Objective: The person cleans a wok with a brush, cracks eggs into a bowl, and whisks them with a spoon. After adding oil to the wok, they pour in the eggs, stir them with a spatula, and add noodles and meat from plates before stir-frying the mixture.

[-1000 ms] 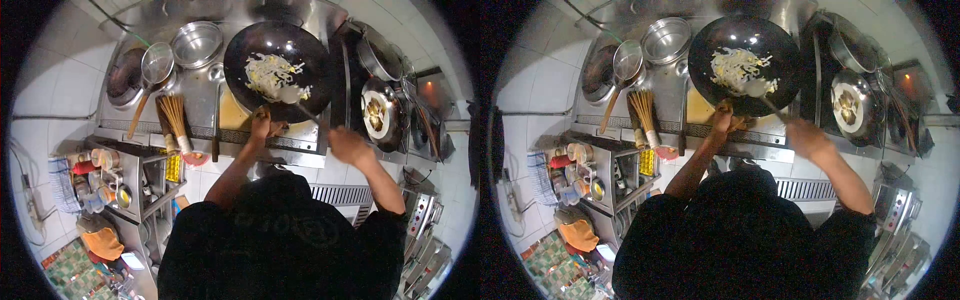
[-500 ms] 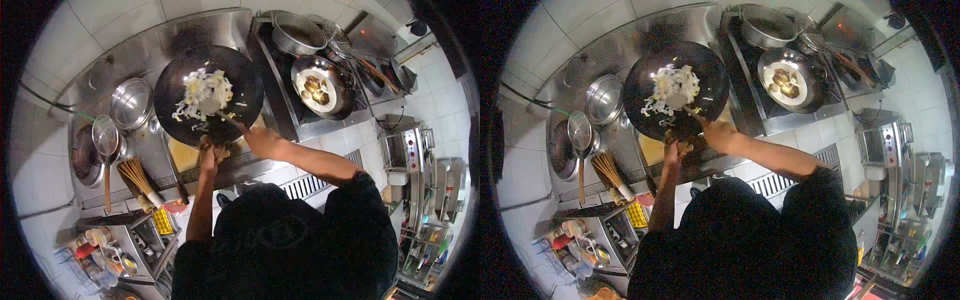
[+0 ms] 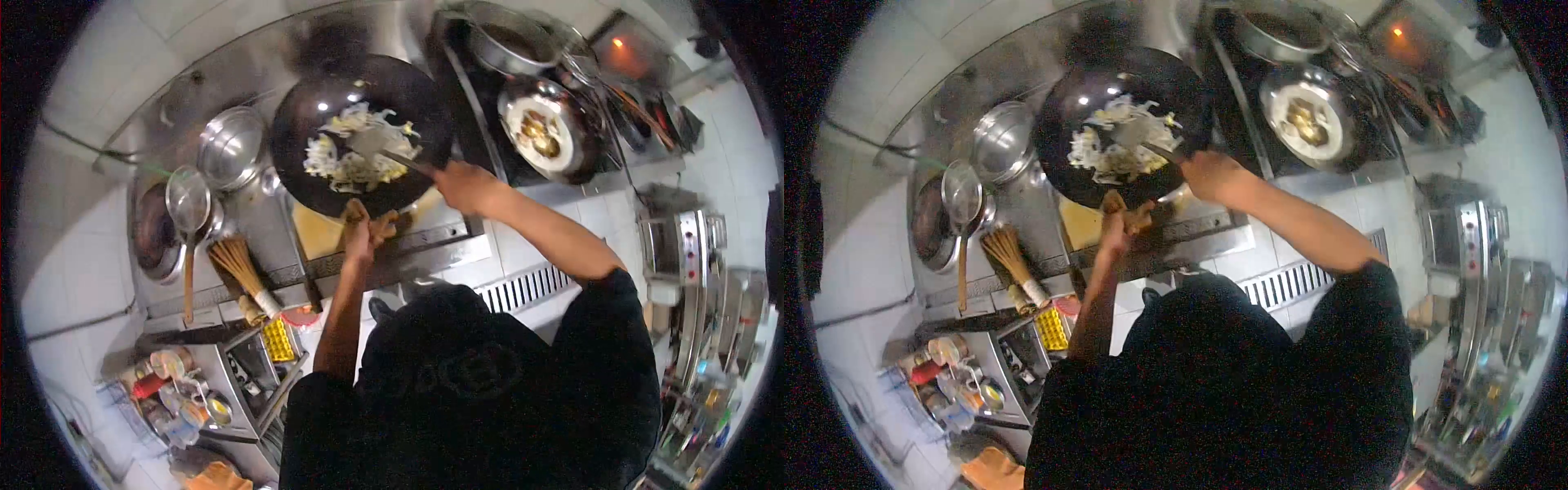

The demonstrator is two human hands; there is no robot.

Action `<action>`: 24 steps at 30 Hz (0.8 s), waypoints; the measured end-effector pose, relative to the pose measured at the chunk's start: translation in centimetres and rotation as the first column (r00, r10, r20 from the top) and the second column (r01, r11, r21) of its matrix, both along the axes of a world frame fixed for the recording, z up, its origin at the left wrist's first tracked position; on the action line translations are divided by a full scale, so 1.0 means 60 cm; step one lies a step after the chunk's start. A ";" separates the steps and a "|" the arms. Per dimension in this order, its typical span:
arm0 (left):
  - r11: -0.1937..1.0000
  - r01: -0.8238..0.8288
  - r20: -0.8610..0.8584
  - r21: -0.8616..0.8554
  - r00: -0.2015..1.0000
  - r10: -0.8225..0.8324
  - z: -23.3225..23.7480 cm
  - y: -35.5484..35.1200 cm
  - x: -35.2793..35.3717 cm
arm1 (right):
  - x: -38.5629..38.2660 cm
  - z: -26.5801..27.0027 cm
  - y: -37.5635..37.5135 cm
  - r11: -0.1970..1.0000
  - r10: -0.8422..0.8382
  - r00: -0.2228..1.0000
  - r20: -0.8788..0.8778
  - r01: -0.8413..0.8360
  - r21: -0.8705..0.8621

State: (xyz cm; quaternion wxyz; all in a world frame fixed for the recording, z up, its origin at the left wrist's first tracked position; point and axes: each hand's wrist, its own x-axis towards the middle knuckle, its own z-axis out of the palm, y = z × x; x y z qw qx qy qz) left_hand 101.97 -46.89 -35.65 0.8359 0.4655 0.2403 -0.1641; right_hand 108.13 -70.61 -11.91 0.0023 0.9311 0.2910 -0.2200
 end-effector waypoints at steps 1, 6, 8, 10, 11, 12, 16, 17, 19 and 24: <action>0.998 -0.049 0.063 0.046 0.997 0.046 -0.099 0.008 0.008 | -0.035 0.062 0.011 1.000 0.017 1.000 0.018 -0.016 -0.019; 1.000 -0.021 0.005 -0.007 1.000 0.021 0.065 -0.013 0.000 | 0.064 0.052 0.001 1.000 -0.010 0.983 -0.182 0.009 -0.003; 0.983 -0.180 -0.026 -0.027 0.983 0.180 0.132 -0.031 0.010 | 0.113 0.145 -0.005 0.988 0.052 0.993 -0.107 -0.067 -0.142; 0.963 -0.270 0.134 0.011 0.954 0.267 0.133 -0.029 -0.014 | 0.089 0.296 0.013 0.920 0.017 0.997 -0.079 -0.047 -0.390; 0.976 -0.139 0.215 -0.169 0.961 0.174 0.137 -0.023 -0.016 | 0.083 0.337 0.016 0.929 0.076 0.996 -0.037 -0.084 -0.360; 0.975 -0.156 0.210 -0.157 0.960 0.187 0.140 -0.021 -0.014 | 0.092 0.348 0.022 0.906 0.066 0.991 -0.113 -0.107 -0.410; 0.978 -0.082 0.099 -0.191 0.990 0.102 0.102 -0.017 -0.003 | 0.129 0.259 0.043 0.918 -0.006 0.998 -0.070 -0.022 -0.396; 0.973 -0.127 0.107 -0.194 0.983 0.150 0.118 -0.024 -0.016 | 0.138 0.249 0.049 0.925 -0.078 0.989 -0.129 0.023 -0.379; 0.964 -0.184 0.113 -0.194 0.971 0.209 0.107 -0.023 -0.010 | 0.140 0.291 0.022 0.957 -0.001 0.974 -0.228 -0.065 -0.284; 0.921 -0.327 0.087 0.212 0.945 0.315 0.033 -0.033 -0.011 | 0.097 0.208 0.046 0.974 -0.125 0.922 -0.367 0.044 -0.221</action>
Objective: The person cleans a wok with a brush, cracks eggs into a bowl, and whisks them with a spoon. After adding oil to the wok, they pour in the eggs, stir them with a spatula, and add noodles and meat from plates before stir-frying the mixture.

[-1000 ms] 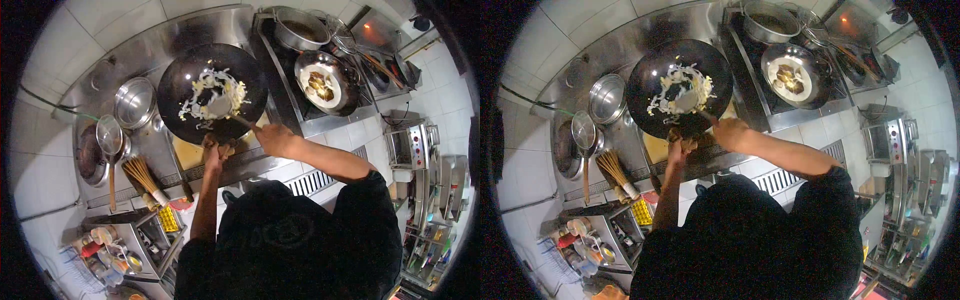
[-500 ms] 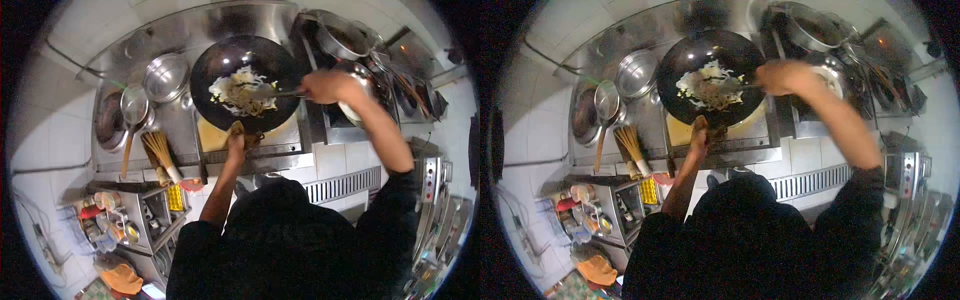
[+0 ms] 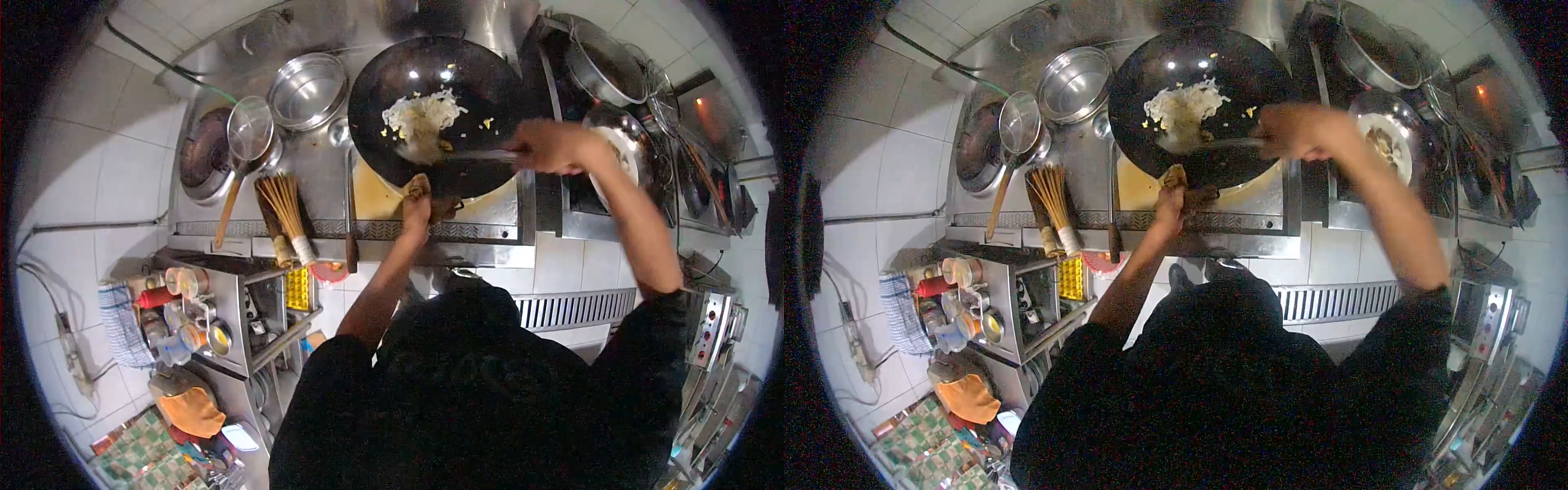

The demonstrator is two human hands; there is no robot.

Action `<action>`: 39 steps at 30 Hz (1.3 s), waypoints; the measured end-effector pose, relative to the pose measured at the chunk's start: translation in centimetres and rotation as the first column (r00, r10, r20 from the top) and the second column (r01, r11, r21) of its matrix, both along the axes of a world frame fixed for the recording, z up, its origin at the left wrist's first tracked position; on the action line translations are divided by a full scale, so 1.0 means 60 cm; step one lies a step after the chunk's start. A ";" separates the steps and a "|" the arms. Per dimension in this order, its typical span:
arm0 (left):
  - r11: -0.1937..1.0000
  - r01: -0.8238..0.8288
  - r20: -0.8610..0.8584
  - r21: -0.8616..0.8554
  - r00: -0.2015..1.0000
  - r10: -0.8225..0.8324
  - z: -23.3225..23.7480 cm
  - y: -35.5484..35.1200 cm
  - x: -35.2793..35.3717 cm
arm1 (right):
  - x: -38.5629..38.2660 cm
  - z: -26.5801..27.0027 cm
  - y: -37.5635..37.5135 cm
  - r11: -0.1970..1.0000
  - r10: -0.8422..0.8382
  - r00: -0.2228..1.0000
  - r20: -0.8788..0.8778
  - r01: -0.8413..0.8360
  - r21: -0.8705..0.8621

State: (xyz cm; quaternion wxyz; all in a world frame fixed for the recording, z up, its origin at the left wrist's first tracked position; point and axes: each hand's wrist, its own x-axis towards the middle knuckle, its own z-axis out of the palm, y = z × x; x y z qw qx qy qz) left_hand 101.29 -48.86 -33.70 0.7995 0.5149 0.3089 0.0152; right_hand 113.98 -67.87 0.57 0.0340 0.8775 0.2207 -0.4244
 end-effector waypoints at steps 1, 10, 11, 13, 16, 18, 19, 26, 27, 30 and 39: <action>0.996 0.083 -0.026 0.017 0.996 -0.083 -0.034 0.009 0.008 | -0.027 -0.026 0.014 0.988 -0.062 0.998 0.008 0.060 0.139; 0.965 0.127 -0.063 -0.230 0.988 -0.144 0.047 0.009 0.009 | -0.175 -0.164 -0.055 0.930 -0.255 0.846 0.468 0.081 0.359; 0.970 0.019 -0.236 -0.242 0.969 -0.078 0.153 -0.009 -0.016 | -0.200 -0.121 -0.073 0.915 -0.259 0.883 0.392 0.093 0.393; 0.954 0.094 -0.175 -0.285 0.973 -0.148 0.192 -0.003 -0.040 | -0.251 0.048 -0.030 0.841 -0.488 0.867 -0.105 0.499 0.210; 0.909 0.058 -0.216 -0.412 0.963 -0.160 0.234 -0.005 -0.059 | -0.311 -0.044 -0.060 0.902 -0.282 0.937 0.207 0.185 0.389; 0.982 0.033 -0.181 -0.184 0.981 -0.067 0.181 -0.022 -0.089 | -0.328 -0.159 -0.032 0.908 -0.332 0.871 0.361 0.192 0.372; 0.982 0.053 -0.192 -0.182 0.977 -0.088 0.101 -0.025 -0.103 | -0.321 -0.191 -0.028 0.899 -0.340 0.868 0.362 0.188 0.395; 0.970 0.058 -0.203 -0.236 0.973 -0.108 0.138 0.019 -0.156 | -0.363 -0.210 0.005 0.852 -0.315 0.775 0.548 -0.024 0.524; 0.978 0.174 -0.157 -0.113 0.969 -0.191 0.091 0.016 -0.156 | -0.361 -0.227 0.024 0.952 -0.230 0.771 0.594 0.050 0.303; 0.971 0.168 -0.116 0.172 0.982 -0.149 0.070 0.000 -0.209 | -0.359 -0.223 -0.007 0.867 -0.364 0.781 0.508 0.084 0.491; 0.987 0.081 -0.199 -0.136 0.974 -0.108 0.118 0.007 -0.223 | -0.379 -0.228 0.010 0.922 -0.327 0.738 0.590 0.112 0.370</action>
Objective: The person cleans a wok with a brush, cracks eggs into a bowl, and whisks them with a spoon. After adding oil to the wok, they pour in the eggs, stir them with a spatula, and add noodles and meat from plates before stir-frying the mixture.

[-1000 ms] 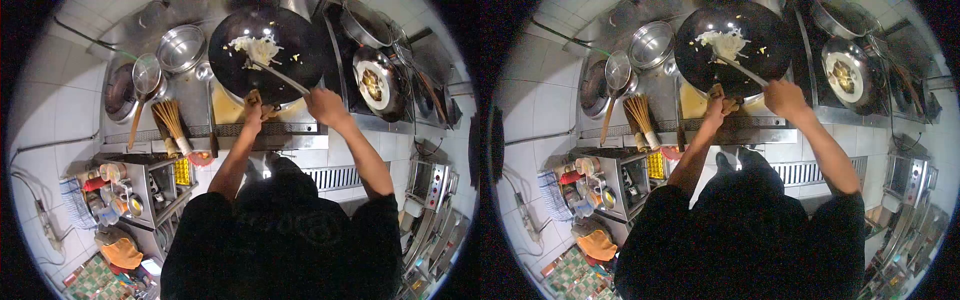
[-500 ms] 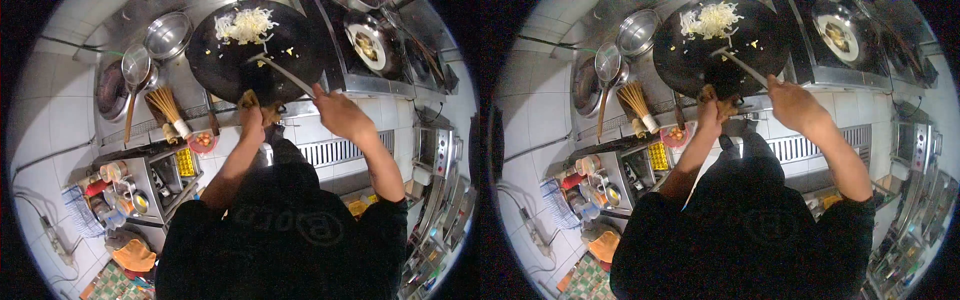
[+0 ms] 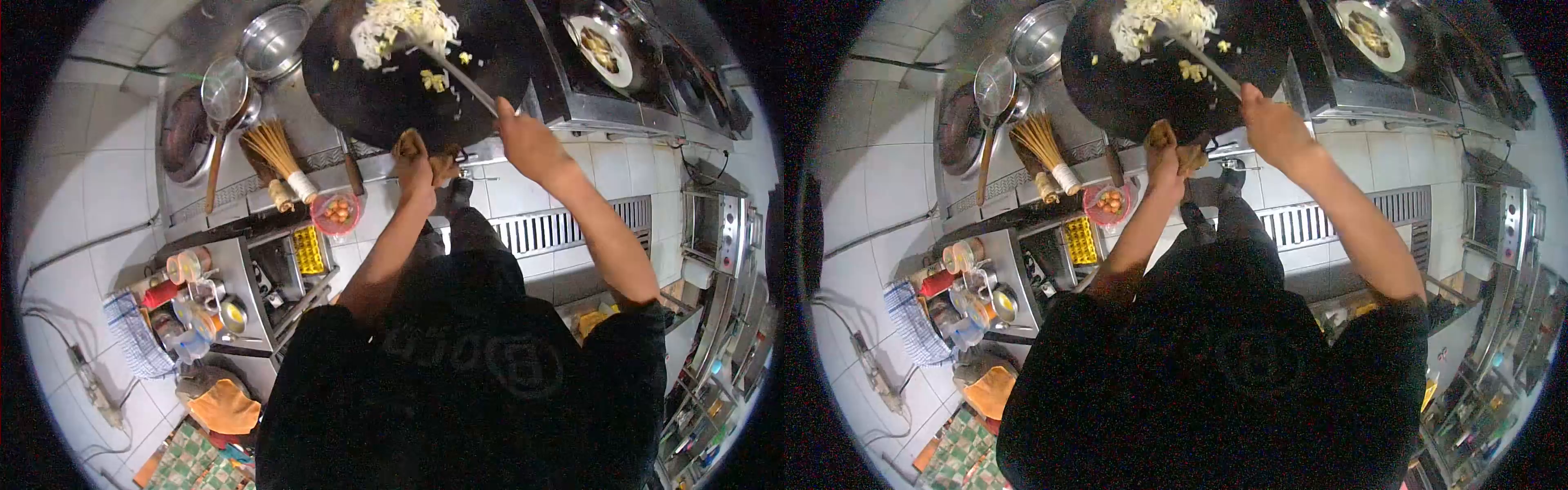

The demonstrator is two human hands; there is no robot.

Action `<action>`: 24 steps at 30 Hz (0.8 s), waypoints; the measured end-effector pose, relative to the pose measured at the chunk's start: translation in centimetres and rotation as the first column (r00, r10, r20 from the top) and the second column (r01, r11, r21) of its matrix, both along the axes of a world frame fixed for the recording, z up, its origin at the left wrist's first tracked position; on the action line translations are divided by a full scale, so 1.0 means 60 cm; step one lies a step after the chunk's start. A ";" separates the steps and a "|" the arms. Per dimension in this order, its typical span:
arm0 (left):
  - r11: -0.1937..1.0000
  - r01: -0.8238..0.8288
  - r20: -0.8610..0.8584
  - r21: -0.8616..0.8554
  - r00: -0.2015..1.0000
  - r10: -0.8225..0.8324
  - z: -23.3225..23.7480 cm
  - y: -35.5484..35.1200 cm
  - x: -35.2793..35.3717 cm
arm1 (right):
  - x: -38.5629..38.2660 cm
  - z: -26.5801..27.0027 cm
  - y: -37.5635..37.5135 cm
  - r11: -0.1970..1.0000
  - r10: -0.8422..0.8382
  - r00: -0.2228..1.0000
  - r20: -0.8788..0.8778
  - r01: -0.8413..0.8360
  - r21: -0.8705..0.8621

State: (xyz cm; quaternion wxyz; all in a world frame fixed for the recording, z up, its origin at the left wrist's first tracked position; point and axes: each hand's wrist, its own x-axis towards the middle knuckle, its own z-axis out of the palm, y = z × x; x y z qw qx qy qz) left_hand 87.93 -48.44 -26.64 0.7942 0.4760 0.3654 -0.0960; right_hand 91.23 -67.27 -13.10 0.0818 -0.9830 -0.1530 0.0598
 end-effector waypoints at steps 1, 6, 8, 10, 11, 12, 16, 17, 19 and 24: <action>1.000 -0.003 0.008 -0.002 1.000 0.003 0.052 0.007 0.017 | -0.012 0.051 -0.016 0.996 0.090 0.996 0.011 -0.090 -0.008; 0.999 -0.035 0.179 0.039 0.984 0.027 -0.153 0.012 0.030 | 0.013 -0.042 0.016 0.998 -0.025 0.998 -0.052 0.028 0.059; 0.990 -0.135 0.074 0.048 0.989 0.131 0.032 -0.013 -0.012 | 0.007 -0.009 0.003 0.997 0.039 0.999 -0.008 -0.038 0.066; 0.940 0.120 0.338 -0.319 0.941 -0.006 -0.002 0.053 -0.010 | 0.004 0.039 -0.014 0.990 0.138 0.990 0.006 -0.138 -0.016; 0.715 0.432 0.591 -0.550 0.806 -0.032 0.026 0.070 -0.012 | 0.004 0.032 -0.007 0.991 0.133 0.991 0.003 -0.133 -0.010; 0.921 0.103 0.117 -0.375 0.991 -0.063 0.047 0.058 0.010 | -0.002 0.016 0.004 0.994 0.089 0.996 0.006 -0.090 0.057; 0.955 0.041 0.142 0.295 0.986 -0.086 -0.132 0.011 -0.007 | 0.008 -0.045 -0.001 0.978 0.010 1.000 0.029 -0.016 0.208; 0.956 0.041 0.145 0.290 0.986 -0.086 -0.116 0.008 -0.013 | 0.011 -0.031 -0.010 0.980 0.040 0.999 0.025 -0.044 0.194; 0.999 -0.033 0.113 -0.015 0.993 0.035 -0.020 0.012 -0.042 | -0.036 0.137 -0.021 0.982 0.002 0.985 -0.175 0.031 0.186; 0.990 0.086 0.179 -0.116 0.982 -0.064 -0.044 0.037 0.055 | -0.055 0.102 -0.018 1.000 0.014 0.993 -0.116 -0.012 0.025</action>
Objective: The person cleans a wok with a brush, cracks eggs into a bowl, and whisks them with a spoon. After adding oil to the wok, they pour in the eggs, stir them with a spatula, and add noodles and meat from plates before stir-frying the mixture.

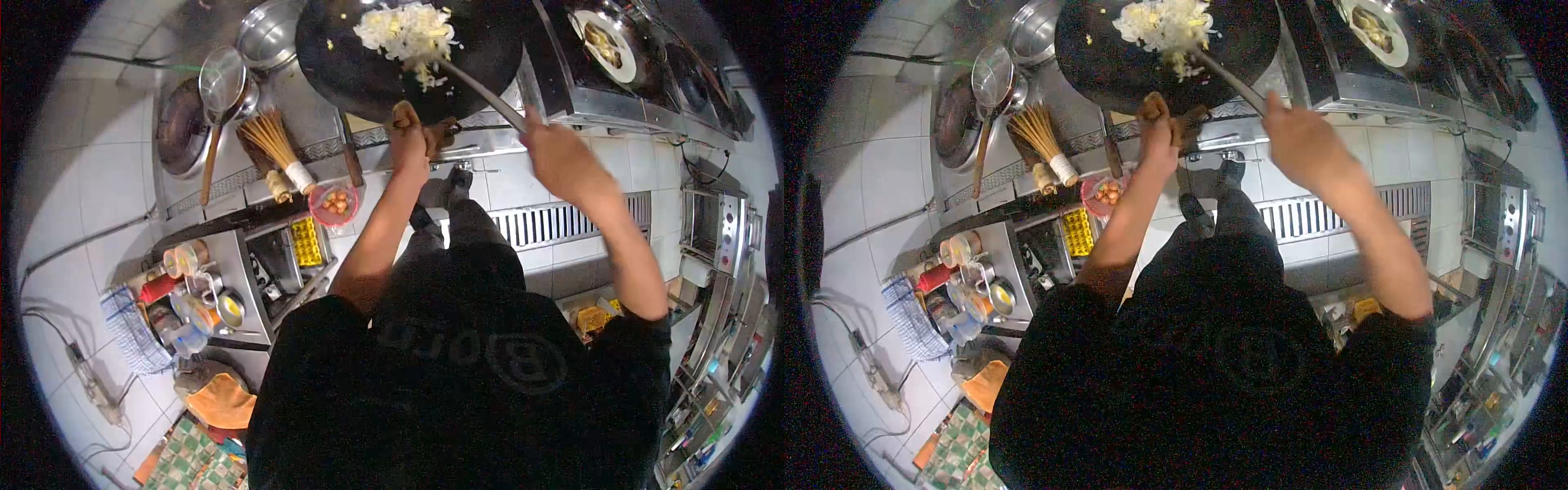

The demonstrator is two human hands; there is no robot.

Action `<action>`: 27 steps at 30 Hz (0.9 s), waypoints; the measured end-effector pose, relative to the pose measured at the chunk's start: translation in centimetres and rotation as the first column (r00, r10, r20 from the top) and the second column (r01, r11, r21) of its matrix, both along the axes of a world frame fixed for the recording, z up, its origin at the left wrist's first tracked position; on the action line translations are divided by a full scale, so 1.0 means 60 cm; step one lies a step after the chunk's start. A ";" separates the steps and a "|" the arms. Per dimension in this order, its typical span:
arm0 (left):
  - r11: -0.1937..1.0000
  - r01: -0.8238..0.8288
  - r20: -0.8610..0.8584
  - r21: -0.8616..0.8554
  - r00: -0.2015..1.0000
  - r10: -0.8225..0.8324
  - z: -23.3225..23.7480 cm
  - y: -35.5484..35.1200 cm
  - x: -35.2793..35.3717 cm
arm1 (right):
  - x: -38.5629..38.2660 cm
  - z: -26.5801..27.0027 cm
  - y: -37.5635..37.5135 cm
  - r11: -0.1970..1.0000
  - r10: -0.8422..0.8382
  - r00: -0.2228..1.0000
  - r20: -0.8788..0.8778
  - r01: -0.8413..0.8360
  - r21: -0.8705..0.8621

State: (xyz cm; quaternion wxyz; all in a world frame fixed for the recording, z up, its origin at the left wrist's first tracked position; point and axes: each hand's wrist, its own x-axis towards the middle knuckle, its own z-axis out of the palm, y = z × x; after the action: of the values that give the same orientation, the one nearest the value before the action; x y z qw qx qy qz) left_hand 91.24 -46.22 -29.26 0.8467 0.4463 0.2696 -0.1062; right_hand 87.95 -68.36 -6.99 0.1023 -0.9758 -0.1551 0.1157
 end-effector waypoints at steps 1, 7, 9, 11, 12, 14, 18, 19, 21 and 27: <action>1.000 0.006 0.004 -0.001 1.000 -0.006 0.003 -0.009 -0.006 | 0.021 -0.045 0.009 1.000 -0.006 1.000 0.004 0.006 -0.001; 0.995 -0.102 -0.194 -0.015 0.976 0.097 0.177 0.004 -0.037 | 0.041 -0.050 0.022 0.980 0.166 0.984 0.070 -0.157 -0.125; 1.000 -0.006 -0.201 0.016 0.980 0.009 0.009 0.009 -0.027 | 0.070 -0.149 0.047 0.990 0.041 0.992 0.123 -0.024 -0.138; 0.929 -0.045 -0.015 0.368 0.998 0.055 0.012 -0.013 -0.055 | 0.080 -0.133 0.026 0.997 0.036 0.981 0.188 -0.022 -0.079; 0.996 -0.075 -0.067 0.045 0.995 0.078 0.095 -0.012 -0.068 | 0.065 -0.075 0.020 0.990 0.123 0.976 0.179 -0.109 -0.087; 1.000 -0.001 -0.013 0.013 1.000 0.001 0.090 0.024 -0.051 | 0.035 -0.057 0.025 0.978 0.204 0.920 0.336 -0.208 -0.025; 0.975 -0.005 0.028 0.224 1.000 -0.001 -0.044 -0.004 -0.073 | 0.071 -0.164 0.063 0.993 -0.117 0.990 0.080 0.113 0.044; 0.944 -0.054 0.087 0.325 0.996 0.027 -0.064 -0.008 -0.081 | 0.064 -0.142 0.049 0.992 -0.122 0.989 0.086 0.119 0.042; 0.963 -0.032 -0.075 0.268 0.996 0.054 0.021 -0.015 -0.120 | 0.034 -0.042 0.026 0.987 0.034 0.992 0.119 -0.052 0.150; 0.999 -0.033 -0.118 0.005 0.992 0.034 0.064 -0.013 -0.027 | 0.003 -0.036 0.045 0.993 0.089 0.991 0.099 -0.080 -0.088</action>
State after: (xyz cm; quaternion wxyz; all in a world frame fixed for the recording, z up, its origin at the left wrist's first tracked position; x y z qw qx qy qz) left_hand 89.63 -46.97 -25.40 0.8304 0.4357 0.3267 -0.1178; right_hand 88.15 -65.65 -9.12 0.0484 -0.9764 -0.1964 0.0762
